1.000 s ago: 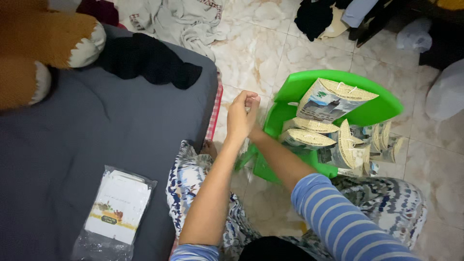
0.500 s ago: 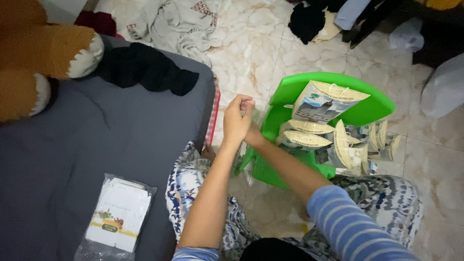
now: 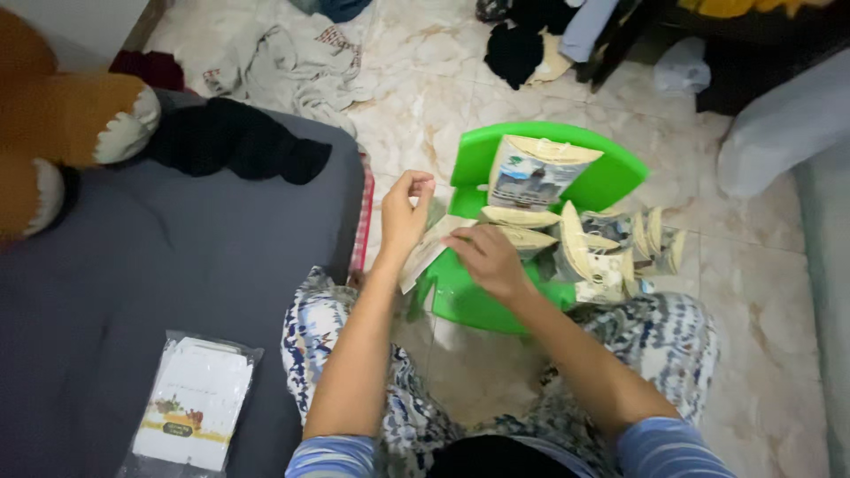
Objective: The person sits on the floor and repeatedly folds small paper bags by hand. They pick up a bag, fold the sides inward, and place the finished bag on a green chair. The process is repeated for multiple bags throughout the clip.
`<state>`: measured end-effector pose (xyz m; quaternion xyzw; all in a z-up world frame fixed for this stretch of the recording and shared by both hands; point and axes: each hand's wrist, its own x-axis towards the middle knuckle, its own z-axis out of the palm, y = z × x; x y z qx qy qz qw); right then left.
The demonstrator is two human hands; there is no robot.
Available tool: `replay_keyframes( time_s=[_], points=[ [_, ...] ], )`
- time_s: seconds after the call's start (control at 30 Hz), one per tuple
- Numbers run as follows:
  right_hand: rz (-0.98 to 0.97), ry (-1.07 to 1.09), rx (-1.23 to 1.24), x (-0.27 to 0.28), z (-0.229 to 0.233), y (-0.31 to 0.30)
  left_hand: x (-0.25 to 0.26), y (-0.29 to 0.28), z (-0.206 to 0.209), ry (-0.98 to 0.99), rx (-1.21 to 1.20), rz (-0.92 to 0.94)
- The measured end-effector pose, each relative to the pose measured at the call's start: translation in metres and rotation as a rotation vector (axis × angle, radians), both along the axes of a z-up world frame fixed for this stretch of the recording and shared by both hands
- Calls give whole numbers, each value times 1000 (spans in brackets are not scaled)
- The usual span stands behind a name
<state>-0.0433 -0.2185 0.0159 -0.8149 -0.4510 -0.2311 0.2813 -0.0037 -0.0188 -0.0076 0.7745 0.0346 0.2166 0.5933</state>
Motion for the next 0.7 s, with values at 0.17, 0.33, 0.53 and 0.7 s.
replay_keyframes(
  time_s=[0.17,0.33,0.53,0.7],
  points=[
    [-270,-5,134,-44,66,-53,-30,-3,17,-38,-250,-163],
    [-419,132,317,-81,88,-90,-82,-32,47,-224,-274,-270],
    [-509,105,441,-102,88,-121,-127,-83,40,-375,162,36],
    [-656,203,578,-105,62,-147,-133,-134,-38,-218,325,352]
  ],
)
